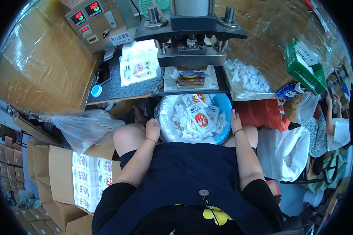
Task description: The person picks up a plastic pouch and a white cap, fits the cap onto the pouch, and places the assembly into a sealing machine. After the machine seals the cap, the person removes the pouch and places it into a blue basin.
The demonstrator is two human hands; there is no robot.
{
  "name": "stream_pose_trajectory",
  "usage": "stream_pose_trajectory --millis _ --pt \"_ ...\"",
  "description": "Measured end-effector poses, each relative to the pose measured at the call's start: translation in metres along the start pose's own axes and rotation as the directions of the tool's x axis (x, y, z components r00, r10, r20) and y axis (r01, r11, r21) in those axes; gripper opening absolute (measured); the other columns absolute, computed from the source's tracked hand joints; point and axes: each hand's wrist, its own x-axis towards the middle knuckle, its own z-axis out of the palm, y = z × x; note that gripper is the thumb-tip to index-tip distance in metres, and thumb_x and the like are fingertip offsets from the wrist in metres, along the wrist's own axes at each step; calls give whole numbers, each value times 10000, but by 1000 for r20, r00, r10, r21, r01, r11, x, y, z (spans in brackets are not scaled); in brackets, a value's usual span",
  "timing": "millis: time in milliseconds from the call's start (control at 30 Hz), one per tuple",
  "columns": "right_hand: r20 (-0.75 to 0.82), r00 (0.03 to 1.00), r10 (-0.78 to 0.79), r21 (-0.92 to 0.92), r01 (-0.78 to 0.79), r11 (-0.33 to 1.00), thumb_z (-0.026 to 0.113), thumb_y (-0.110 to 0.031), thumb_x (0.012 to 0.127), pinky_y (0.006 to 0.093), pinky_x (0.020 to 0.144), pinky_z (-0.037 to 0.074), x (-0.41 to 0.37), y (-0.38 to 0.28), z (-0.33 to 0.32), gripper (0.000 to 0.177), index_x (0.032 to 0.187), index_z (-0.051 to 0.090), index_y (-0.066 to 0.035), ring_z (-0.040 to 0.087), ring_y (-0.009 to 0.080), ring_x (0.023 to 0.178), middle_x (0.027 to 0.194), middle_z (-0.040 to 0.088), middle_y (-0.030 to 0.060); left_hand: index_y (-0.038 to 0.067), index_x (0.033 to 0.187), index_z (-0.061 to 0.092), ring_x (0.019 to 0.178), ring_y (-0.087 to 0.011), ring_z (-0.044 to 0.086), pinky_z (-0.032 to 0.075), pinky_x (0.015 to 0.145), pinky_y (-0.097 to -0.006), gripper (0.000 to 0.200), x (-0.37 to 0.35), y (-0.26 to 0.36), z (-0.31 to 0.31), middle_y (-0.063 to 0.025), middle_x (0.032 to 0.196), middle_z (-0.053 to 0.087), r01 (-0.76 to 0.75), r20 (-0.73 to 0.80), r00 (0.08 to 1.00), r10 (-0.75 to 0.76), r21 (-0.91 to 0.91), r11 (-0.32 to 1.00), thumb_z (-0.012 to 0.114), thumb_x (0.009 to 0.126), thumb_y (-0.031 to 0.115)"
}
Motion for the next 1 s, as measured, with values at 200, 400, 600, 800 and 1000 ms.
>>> stream_pose_trajectory --millis 200,400,600,800,1000 --pt "551 730 403 368 -647 668 380 -553 1037 465 1060 478 -8 0 -7 646 1391 549 -40 621 295 1200 1335 640 155 119 938 495 700 -202 619 549 645 -369 241 -4 77 13 -76 804 586 597 558 799 -226 -782 178 383 1103 255" --pt "616 744 258 424 -589 688 587 -226 989 516 970 530 -29 -10 -23 349 1289 598 -48 665 327 1101 1182 689 162 134 860 501 532 -160 540 460 491 -305 345 -14 82 35 -6 661 486 637 694 711 -110 -571 517 456 1078 397" --pt "-378 908 -179 -170 122 978 577 -212 995 437 768 520 -2 27 -3 204 1003 563 -8 644 345 836 880 628 217 -21 789 580 700 -316 560 436 679 -425 357 -17 116 38 -158 692 535 -336 355 836 417 -269 903 555 1012 258" --pt "123 971 206 40 -213 976 735 -299 929 338 744 496 -61 -135 -29 261 992 664 -55 604 190 808 860 651 90 11 850 665 1169 -317 554 378 1086 -416 185 -64 224 -5 -204 1239 578 -779 158 505 849 -339 527 596 950 150" --pt "304 861 -408 59 410 910 616 -254 1002 396 760 509 -69 -116 -7 245 969 660 -16 635 277 818 872 674 110 30 1083 613 896 -226 650 517 805 -362 231 -75 200 -1 -166 1140 646 241 630 360 688 -775 584 542 1035 244"
